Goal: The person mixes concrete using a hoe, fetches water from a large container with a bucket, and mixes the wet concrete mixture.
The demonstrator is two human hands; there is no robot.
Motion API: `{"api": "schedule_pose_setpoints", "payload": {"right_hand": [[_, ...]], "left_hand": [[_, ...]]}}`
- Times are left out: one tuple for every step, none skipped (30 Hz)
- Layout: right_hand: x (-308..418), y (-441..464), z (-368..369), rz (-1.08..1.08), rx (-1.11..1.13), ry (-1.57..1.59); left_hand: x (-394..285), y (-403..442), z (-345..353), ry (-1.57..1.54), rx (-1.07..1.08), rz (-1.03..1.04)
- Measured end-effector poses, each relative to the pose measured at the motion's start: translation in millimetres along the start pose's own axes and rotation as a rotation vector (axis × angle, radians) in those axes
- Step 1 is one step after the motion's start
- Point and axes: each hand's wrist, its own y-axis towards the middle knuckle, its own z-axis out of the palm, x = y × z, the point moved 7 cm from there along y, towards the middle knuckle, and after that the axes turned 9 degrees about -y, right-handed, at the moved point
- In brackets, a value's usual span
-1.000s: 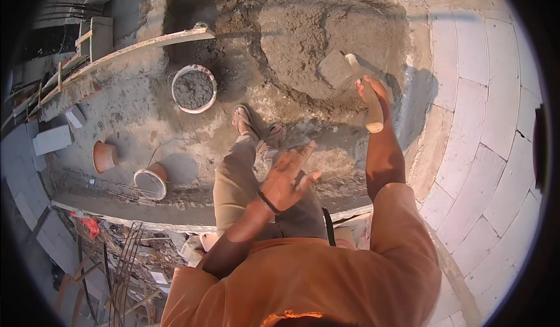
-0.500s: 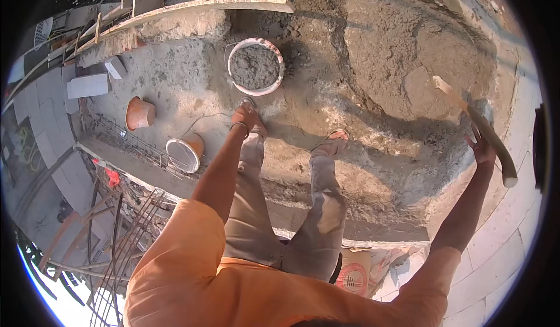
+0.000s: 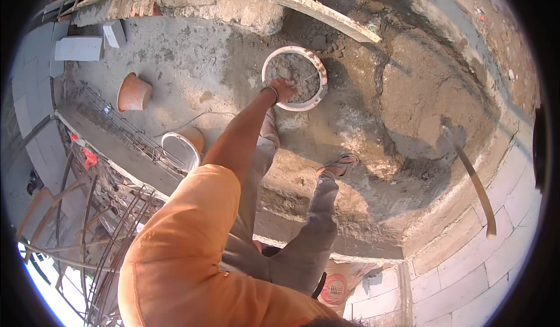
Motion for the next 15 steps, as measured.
{"api": "schedule_pose_setpoints", "payload": {"right_hand": [[7.2,-7.3,7.0,-0.024,-0.015,-0.010],[19.1,-12.8,9.2,-0.054,-0.039,-0.023],[32.7,-16.0,8.5,-0.086,-0.068,-0.047],[50.6,-24.1,3.1,-0.120,-0.091,-0.074],[72.0,-31.7,-2.6,-0.159,-0.123,-0.097],[94.4,-40.6,-6.2,-0.197,-0.154,-0.117],[113.6,-53.1,-10.9,-0.228,-0.184,-0.136],[135.1,-67.7,-15.9,-0.261,-0.216,-0.157],[157.3,-81.9,-17.8,-0.294,-0.239,-0.177],[182.1,-94.4,-17.3,-0.330,-0.255,-0.196],[211.3,-108.1,-15.0,-0.373,-0.271,-0.214],[242.5,-120.5,-11.0,-0.415,-0.280,-0.237],[269.8,-135.6,-8.9,-0.454,-0.298,-0.240],[294.2,-151.5,-6.8,-0.492,-0.314,-0.244],[317.6,-165.6,-6.6,-0.533,-0.322,-0.246]], "left_hand": [[-9.2,-7.2,7.5,-0.013,-0.103,-0.071],[-7.2,-6.2,21.7,-0.022,-0.153,-0.085],[-3.1,-13.9,16.7,-0.193,-0.109,-0.233],[-14.4,-34.9,-10.0,-0.146,-0.101,-0.152],[-10.2,-37.5,-10.2,-0.118,-0.105,-0.144],[-6.3,-51.2,-16.1,-0.182,-0.121,-0.160],[-7.1,-68.9,-13.4,-0.251,-0.125,-0.168],[7.6,-79.4,2.7,-0.450,-0.171,-0.290],[20.5,-84.7,22.2,-0.572,-0.159,-0.288],[22.5,-127.2,6.0,-0.599,-0.153,-0.287],[22.5,-175.7,-16.6,-0.625,-0.146,-0.286],[44.7,-187.4,9.7,-0.937,-0.140,-0.497],[54.5,-212.9,14.7,-1.092,-0.210,-0.577],[52.8,-273.0,-11.6,-1.234,-0.426,-0.724],[35.8,-353.5,-63.5,-1.329,-0.384,-0.705]]}}
